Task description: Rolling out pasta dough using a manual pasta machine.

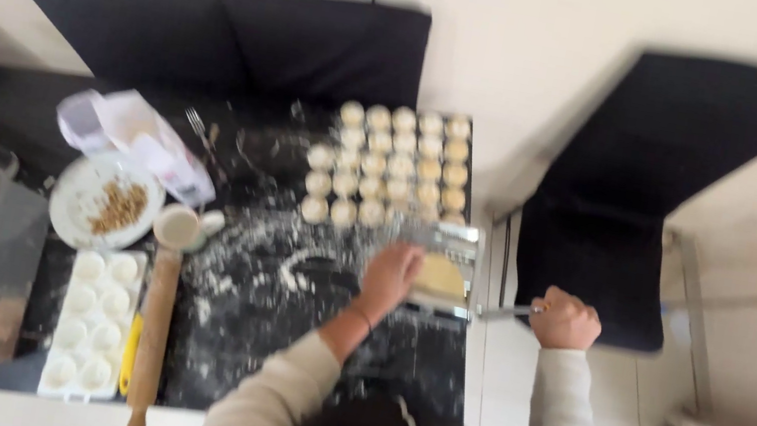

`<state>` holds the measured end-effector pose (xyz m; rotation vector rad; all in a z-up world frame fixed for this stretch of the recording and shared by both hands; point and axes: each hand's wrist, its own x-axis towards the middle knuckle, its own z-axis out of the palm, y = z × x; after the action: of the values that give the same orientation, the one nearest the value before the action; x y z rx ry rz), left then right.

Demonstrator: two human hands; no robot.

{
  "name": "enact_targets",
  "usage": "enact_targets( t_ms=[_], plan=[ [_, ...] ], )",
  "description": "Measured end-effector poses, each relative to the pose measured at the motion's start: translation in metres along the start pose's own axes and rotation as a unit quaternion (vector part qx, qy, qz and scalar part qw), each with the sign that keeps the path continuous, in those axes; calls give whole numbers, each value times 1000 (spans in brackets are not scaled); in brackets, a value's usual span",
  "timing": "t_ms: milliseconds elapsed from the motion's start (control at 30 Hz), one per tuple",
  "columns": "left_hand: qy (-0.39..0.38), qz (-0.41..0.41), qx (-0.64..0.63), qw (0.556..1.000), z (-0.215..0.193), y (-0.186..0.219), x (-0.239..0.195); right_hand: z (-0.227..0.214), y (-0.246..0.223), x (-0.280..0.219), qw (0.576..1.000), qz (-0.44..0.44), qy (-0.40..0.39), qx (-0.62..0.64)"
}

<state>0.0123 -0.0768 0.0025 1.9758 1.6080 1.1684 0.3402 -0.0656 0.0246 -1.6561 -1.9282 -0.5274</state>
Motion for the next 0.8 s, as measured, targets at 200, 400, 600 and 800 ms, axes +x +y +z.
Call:
enact_targets(
  t_ms=[200, 400, 600, 800],
  plan=[
    [-109, 99, 189, 971, 10, -1, -12, 71, -1, 57, 985, 71, -136, -84],
    [-230, 102, 213, 944, -2, 20, -8, 186, 5, 32, 931, 91, -327, -136],
    [-241, 157, 241, 927, 4, 16, -7, 189, -12, -20, 864, 94, -477, -132],
    [-267, 164, 259, 914, 2, 27, -4, 132, -27, -80, 806, 70, -576, -116]
  ],
)
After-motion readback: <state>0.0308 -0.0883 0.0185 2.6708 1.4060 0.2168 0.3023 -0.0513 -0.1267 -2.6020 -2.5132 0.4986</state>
